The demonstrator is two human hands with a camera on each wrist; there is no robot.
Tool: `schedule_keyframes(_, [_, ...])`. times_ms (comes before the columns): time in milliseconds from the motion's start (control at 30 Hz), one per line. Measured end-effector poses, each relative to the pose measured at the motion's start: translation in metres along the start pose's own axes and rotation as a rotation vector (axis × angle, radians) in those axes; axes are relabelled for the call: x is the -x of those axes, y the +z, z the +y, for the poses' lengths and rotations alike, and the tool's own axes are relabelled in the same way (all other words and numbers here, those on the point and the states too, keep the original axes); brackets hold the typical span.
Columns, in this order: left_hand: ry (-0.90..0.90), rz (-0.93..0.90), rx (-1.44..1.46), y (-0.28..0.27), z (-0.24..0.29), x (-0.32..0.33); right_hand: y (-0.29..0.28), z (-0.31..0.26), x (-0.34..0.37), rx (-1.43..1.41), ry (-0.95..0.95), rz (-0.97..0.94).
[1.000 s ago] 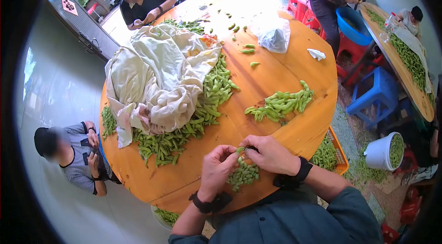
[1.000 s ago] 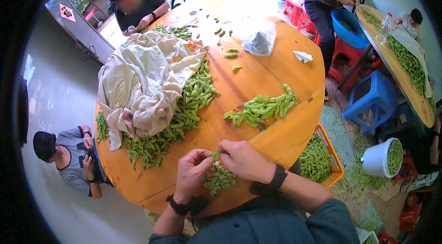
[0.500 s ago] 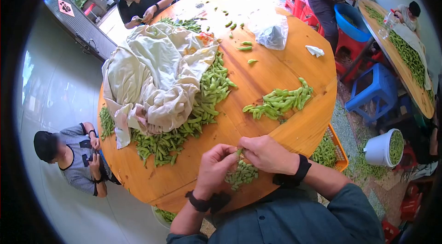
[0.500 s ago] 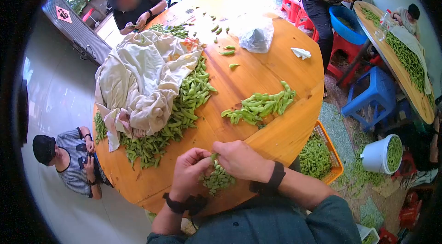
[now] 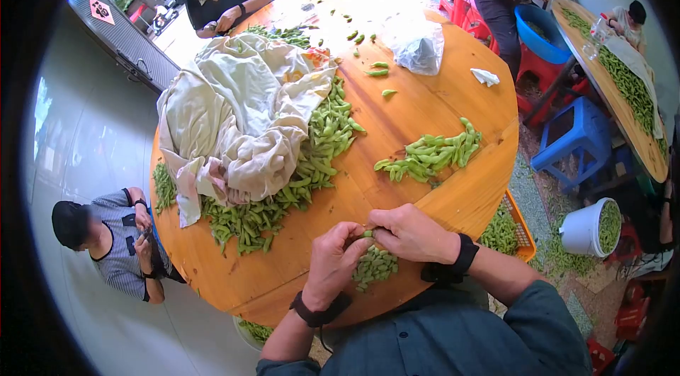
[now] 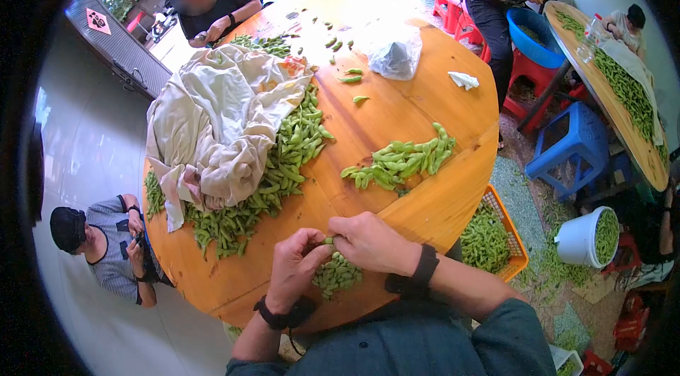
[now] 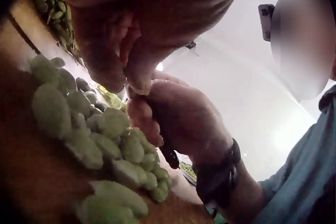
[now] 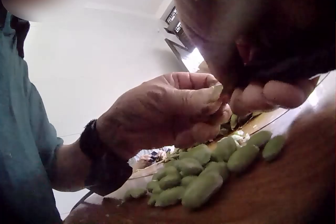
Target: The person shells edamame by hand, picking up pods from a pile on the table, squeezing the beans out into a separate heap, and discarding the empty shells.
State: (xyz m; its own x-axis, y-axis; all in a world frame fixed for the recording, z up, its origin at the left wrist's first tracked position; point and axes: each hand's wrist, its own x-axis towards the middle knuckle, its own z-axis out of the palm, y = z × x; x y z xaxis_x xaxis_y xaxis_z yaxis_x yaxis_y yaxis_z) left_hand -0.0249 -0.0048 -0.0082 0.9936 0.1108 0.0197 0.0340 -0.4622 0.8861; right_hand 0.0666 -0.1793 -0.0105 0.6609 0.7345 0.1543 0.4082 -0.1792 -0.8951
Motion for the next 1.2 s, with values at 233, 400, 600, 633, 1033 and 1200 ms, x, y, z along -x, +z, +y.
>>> schedule_keyframes(233, [-0.284, -0.058, 0.323, 0.0, 0.006, -0.001, 0.0, 0.007, 0.0, 0.0, -0.023, -0.016])
schedule_keyframes(400, [-0.429, -0.108, 0.62, -0.01, 0.004, -0.006, -0.007, 0.003, -0.004, -0.069, -0.035, -0.038])
schedule_keyframes(600, [-0.474, -0.094, 0.727, -0.012, -0.007, -0.011, -0.009, 0.005, -0.007, -0.027, 0.034, -0.068])
schedule_keyframes(633, [-0.473, -0.096, 0.726, -0.012, -0.007, -0.011, -0.009, 0.006, -0.007, -0.026, 0.034, -0.065])
schedule_keyframes(1033, [-0.365, -0.189, 0.867, -0.003, -0.009, -0.01, -0.004, 0.012, -0.005, -0.255, 0.139, -0.045])
schedule_keyframes(1200, [-0.299, -0.066, 0.708, 0.01, -0.003, -0.007, 0.008, 0.017, -0.005, -0.413, 0.244, 0.025])
